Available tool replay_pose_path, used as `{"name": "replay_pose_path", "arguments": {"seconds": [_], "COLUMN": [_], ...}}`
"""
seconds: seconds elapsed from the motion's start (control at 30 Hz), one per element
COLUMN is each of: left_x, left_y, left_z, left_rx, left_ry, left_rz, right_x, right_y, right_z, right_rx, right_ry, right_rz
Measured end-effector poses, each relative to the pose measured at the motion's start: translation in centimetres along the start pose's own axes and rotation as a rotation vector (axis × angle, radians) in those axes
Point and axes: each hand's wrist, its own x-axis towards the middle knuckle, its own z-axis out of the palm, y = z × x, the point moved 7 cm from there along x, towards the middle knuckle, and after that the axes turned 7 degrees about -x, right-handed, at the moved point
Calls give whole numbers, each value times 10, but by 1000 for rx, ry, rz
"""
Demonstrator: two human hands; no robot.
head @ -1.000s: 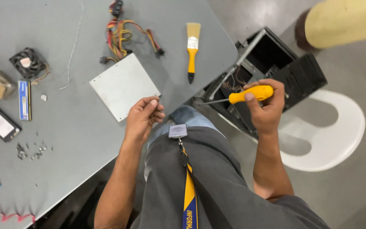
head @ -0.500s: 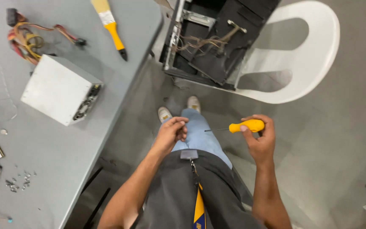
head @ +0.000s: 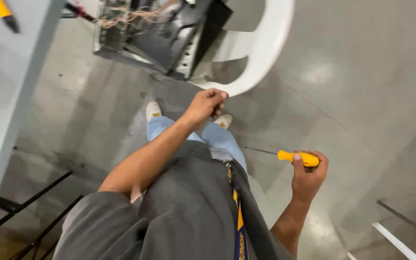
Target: Using a screwdriver to remove screws from a computer power supply unit on a workbench.
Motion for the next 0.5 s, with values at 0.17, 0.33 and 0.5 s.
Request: {"name": "replay_pose_path", "arguments": {"seconds": [0.17, 0.33, 0.5], "left_x": [44, 107, 158], "left_y": [42, 63, 90], "left_z": [80, 80, 100], "left_rx": [24, -162, -81], "left_ry": [85, 266, 445], "left_rz": [93, 117, 49], "right_x": [89, 212, 333], "right_y": [50, 46, 58], "right_z": [-71, -50, -13], "right_rx": [-77, 31, 26], "right_ry": [32, -72, -149], "right_rz": [39, -84, -64]}}
